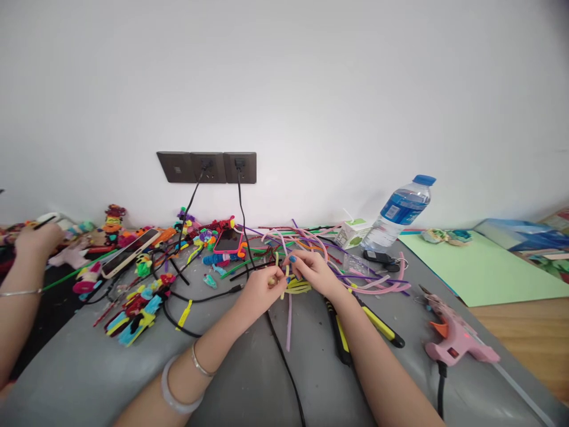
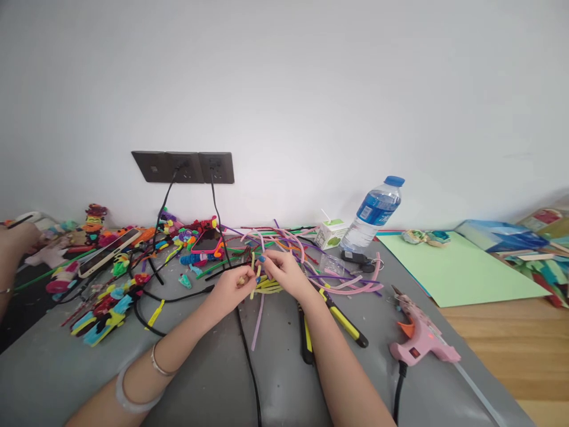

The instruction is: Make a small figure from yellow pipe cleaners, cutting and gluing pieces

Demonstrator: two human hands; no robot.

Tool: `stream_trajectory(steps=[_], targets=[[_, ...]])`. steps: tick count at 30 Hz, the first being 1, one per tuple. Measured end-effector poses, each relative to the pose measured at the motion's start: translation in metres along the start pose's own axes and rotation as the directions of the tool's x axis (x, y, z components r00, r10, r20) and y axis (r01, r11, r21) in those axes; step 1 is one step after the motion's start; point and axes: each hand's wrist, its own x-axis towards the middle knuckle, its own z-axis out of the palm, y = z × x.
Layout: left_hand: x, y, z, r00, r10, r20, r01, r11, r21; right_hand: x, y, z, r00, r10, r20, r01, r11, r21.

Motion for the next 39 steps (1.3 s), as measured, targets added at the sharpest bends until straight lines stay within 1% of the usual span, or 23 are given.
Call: stream_trajectory(steps=[2,5,8,10,13,15,17,19,21,25,28,31,34,36,39], targets=[[0.001,-0.001,-0.001,0.998,0.037,-0.041,-0.039,0.998,-0.051,0.001,-0.003,0.001,1.000,0.024,0.017,-0.026,0.990,0.139],[0.000,-0.003,-0.002,0.994,0.075,-0.073,-0.078,0.996,-0.048,0.002,-0.006,0.003,0.998,0.055,0.033,-0.063,0.950,0.306],[-0.001,-0.002,-0.003,0.990,0.091,-0.112,-0.095,0.995,-0.033,0.002,-0.004,0.003,0.994,0.079,0.072,-0.101,0.919,0.381],[-0.001,-0.001,-0.005,0.988,0.089,-0.125,-0.098,0.993,-0.067,0.002,-0.003,0.003,0.993,0.093,0.076,-0.117,0.901,0.417],[0.000,0.000,-0.007,0.991,0.067,-0.113,-0.081,0.989,-0.124,0.001,-0.002,0.002,0.994,0.105,0.020,-0.100,0.855,0.508],[0.002,-0.001,-0.007,0.995,0.042,-0.088,-0.055,0.986,-0.157,0.001,-0.004,0.002,0.994,0.105,-0.017,-0.075,0.812,0.579],[0.004,-0.002,-0.006,0.999,0.011,-0.053,-0.023,0.973,-0.231,0.001,-0.007,0.002,0.995,0.093,-0.031,-0.053,0.777,0.627],[0.006,-0.004,-0.005,0.999,-0.020,-0.027,0.010,0.941,-0.339,0.001,-0.008,0.001,0.996,0.080,-0.030,-0.041,0.757,0.652],[0.007,-0.005,-0.005,0.998,-0.061,-0.016,0.046,0.883,-0.467,0.001,-0.009,0.001,0.997,0.073,-0.034,-0.031,0.738,0.674],[0.007,-0.003,-0.006,0.992,-0.125,0.020,0.102,0.691,-0.715,0.001,-0.009,0.000,0.996,0.077,-0.033,-0.031,0.709,0.705],[0.006,-0.001,-0.008,0.989,-0.127,0.072,0.132,0.573,-0.809,0.000,-0.010,0.000,0.997,0.072,0.002,-0.053,0.712,0.700],[0.007,-0.002,-0.008,0.987,-0.121,0.101,0.148,0.489,-0.860,-0.001,-0.013,0.000,0.997,0.065,0.047,-0.079,0.719,0.690],[0.007,-0.004,-0.006,0.987,-0.122,0.106,0.151,0.461,-0.875,-0.001,-0.014,0.002,0.995,0.042,0.095,-0.095,0.734,0.672],[0.007,-0.004,-0.005,0.986,-0.136,0.094,0.148,0.474,-0.868,-0.001,-0.013,0.003,0.992,0.038,0.119,-0.107,0.753,0.649],[0.007,-0.004,-0.003,0.984,-0.171,0.047,0.130,0.514,-0.848,0.000,-0.009,0.004,0.989,0.073,0.133,-0.138,0.789,0.599]])
